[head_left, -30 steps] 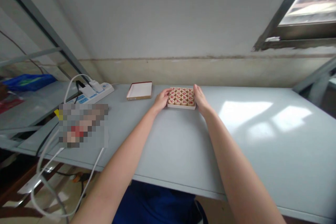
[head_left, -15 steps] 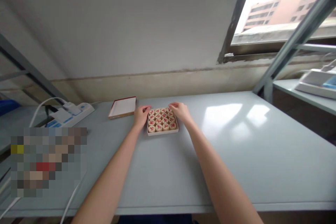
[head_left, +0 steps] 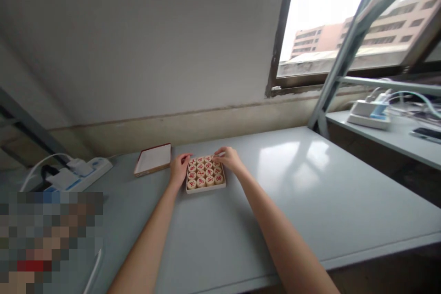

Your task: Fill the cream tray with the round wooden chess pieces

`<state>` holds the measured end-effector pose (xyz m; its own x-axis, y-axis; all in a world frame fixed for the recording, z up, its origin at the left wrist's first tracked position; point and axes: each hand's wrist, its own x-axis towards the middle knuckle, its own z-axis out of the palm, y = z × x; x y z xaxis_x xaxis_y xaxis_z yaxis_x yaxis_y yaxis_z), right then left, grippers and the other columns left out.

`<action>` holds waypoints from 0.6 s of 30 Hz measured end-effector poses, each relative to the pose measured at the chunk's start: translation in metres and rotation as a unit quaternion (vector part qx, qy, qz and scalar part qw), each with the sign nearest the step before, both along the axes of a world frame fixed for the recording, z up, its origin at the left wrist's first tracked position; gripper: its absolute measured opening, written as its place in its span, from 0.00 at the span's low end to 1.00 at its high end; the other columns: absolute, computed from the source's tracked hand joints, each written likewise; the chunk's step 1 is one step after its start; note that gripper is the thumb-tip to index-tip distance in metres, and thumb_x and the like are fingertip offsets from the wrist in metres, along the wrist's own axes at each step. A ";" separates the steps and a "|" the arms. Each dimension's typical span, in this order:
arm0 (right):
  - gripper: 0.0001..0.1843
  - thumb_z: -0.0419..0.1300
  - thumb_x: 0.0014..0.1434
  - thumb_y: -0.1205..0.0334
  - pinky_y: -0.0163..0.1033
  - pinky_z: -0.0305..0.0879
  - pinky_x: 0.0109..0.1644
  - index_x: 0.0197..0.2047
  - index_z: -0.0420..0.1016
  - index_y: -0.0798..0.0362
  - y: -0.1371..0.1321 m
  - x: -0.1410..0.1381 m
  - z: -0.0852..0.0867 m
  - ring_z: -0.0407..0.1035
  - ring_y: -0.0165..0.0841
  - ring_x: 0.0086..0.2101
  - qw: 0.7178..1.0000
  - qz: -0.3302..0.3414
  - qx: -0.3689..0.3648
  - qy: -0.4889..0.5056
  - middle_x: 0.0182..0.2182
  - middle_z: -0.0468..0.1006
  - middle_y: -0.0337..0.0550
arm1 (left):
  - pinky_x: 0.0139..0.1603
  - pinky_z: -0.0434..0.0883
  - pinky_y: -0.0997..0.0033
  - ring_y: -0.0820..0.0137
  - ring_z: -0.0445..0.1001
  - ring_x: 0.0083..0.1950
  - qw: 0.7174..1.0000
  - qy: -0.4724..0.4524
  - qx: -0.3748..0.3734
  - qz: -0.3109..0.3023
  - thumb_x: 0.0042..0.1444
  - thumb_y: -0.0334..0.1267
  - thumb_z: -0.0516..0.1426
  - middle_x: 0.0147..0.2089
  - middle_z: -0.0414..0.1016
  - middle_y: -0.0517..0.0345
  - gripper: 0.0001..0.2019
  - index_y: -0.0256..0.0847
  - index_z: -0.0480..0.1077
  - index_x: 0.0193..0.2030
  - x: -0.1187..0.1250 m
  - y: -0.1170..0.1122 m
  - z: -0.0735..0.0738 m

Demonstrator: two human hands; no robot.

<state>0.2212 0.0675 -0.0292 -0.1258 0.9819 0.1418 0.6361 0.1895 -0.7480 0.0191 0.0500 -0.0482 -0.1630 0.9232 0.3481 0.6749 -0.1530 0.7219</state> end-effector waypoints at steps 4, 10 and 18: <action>0.12 0.60 0.47 0.58 0.35 0.59 0.40 0.36 0.71 0.52 -0.014 -0.004 0.007 0.66 0.31 0.36 0.998 -0.025 0.035 -0.051 0.39 0.69 0.45 | 0.43 0.66 0.67 0.66 0.71 0.39 0.999 0.039 0.001 0.007 0.51 0.40 0.45 0.38 0.74 0.49 0.17 0.35 0.71 0.36 -0.001 0.003 -0.001; 0.13 0.61 0.46 0.54 0.35 0.58 0.40 0.36 0.72 0.50 -0.016 -0.005 0.007 0.65 0.34 0.39 0.997 -0.027 0.031 -0.065 0.37 0.71 0.42 | 0.41 0.66 0.68 0.65 0.72 0.39 0.999 0.042 0.017 0.015 0.49 0.41 0.45 0.36 0.75 0.50 0.17 0.36 0.71 0.34 0.000 0.004 -0.004; 0.16 0.66 0.37 0.60 0.33 0.58 0.36 0.33 0.73 0.49 -0.008 -0.004 -0.001 0.67 0.32 0.34 0.997 -0.051 -0.016 0.057 0.33 0.74 0.38 | 0.41 0.67 0.66 0.64 0.72 0.38 0.999 0.022 0.029 0.021 0.49 0.41 0.45 0.34 0.75 0.51 0.14 0.39 0.70 0.31 0.001 0.003 -0.005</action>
<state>0.2170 0.0591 -0.0298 -0.0100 0.9931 0.1170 0.5612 0.1024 -0.8213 0.0199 0.0530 -0.0532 -0.1845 0.8935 0.4094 0.7131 -0.1650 0.6814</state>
